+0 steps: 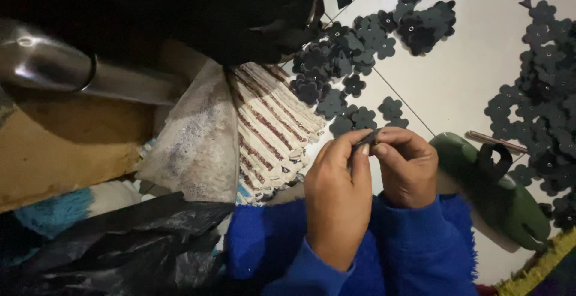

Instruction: The person uses a handheld tool to press small black flower-shaped pieces onto a green object, then sets the tool down and handles the pieces by hand, arranging them on the floor.

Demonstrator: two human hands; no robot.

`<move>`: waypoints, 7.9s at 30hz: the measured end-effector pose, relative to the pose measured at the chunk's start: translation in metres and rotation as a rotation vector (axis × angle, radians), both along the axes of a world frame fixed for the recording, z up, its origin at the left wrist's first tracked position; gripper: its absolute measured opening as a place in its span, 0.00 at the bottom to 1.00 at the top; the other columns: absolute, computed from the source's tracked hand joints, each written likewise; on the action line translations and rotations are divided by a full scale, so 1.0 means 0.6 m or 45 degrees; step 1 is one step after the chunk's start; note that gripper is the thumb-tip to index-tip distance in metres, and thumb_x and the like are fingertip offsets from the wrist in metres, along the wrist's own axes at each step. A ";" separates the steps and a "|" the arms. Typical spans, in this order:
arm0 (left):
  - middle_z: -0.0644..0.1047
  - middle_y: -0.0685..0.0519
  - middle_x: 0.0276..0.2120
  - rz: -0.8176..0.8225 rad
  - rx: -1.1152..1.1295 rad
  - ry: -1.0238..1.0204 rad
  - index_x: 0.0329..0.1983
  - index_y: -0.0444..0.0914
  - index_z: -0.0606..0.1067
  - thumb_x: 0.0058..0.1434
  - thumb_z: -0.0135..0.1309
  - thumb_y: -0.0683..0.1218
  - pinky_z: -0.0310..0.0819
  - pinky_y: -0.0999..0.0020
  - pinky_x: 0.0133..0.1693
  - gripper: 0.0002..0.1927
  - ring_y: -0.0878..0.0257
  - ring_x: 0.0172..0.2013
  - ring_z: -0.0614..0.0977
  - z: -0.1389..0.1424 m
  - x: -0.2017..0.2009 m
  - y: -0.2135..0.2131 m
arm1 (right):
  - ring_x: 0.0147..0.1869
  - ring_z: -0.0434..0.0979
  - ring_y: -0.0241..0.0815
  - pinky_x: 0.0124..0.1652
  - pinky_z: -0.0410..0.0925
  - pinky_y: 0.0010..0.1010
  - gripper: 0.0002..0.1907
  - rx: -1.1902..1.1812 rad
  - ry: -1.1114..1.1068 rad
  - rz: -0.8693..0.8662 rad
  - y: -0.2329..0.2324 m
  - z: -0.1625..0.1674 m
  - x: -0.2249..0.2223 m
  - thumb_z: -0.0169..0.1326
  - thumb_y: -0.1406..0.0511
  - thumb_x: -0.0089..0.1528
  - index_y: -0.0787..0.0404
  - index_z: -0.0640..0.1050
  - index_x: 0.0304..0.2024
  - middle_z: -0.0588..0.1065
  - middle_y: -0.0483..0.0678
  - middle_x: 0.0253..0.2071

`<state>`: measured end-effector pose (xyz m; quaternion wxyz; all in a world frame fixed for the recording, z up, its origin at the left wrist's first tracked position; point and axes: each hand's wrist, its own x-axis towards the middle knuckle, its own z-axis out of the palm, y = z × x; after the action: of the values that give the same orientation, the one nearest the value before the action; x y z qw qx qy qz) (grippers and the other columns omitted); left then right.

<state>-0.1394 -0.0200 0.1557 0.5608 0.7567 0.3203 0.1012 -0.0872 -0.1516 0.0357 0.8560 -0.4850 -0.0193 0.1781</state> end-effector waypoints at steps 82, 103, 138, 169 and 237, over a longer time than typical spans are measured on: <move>0.83 0.44 0.48 0.176 -0.015 -0.057 0.59 0.37 0.76 0.63 0.51 0.38 0.84 0.67 0.43 0.19 0.57 0.47 0.87 0.016 -0.003 0.007 | 0.58 0.79 0.48 0.57 0.71 0.34 0.14 -0.855 -0.974 0.224 0.014 0.088 0.005 0.57 0.74 0.60 0.68 0.81 0.49 0.77 0.58 0.54; 0.83 0.50 0.43 -0.037 0.425 0.039 0.51 0.41 0.79 0.63 0.55 0.45 0.77 0.60 0.45 0.13 0.52 0.44 0.85 0.007 -0.004 0.007 | 0.45 0.80 0.34 0.48 0.74 0.25 0.08 -0.559 -0.169 0.101 0.039 0.049 -0.018 0.55 0.76 0.66 0.69 0.78 0.47 0.81 0.50 0.43; 0.79 0.46 0.40 -0.579 0.612 0.429 0.49 0.38 0.75 0.60 0.60 0.52 0.74 0.53 0.44 0.18 0.47 0.43 0.80 -0.003 -0.025 -0.011 | 0.53 0.80 0.56 0.52 0.74 0.39 0.08 -1.906 -0.981 -0.405 -0.021 -0.042 0.066 0.60 0.74 0.65 0.65 0.81 0.47 0.77 0.58 0.54; 0.79 0.46 0.36 -0.589 0.635 0.403 0.42 0.38 0.76 0.60 0.59 0.53 0.74 0.53 0.41 0.15 0.47 0.41 0.80 -0.016 -0.029 -0.018 | 0.58 0.78 0.59 0.58 0.72 0.41 0.19 -1.748 -1.300 -0.284 0.005 -0.006 0.017 0.59 0.76 0.59 0.63 0.80 0.53 0.77 0.57 0.54; 0.80 0.45 0.34 -0.754 0.476 0.347 0.33 0.36 0.80 0.64 0.55 0.55 0.70 0.51 0.43 0.17 0.47 0.42 0.80 -0.018 -0.048 -0.057 | 0.47 0.75 0.53 0.46 0.70 0.41 0.22 -1.799 -1.142 0.004 0.033 -0.042 0.044 0.70 0.64 0.55 0.56 0.83 0.52 0.75 0.54 0.44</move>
<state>-0.1684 -0.0544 0.1447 0.3700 0.9125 0.1354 -0.1100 -0.0610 -0.1319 0.0104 0.2615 -0.9323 -0.2426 -0.0605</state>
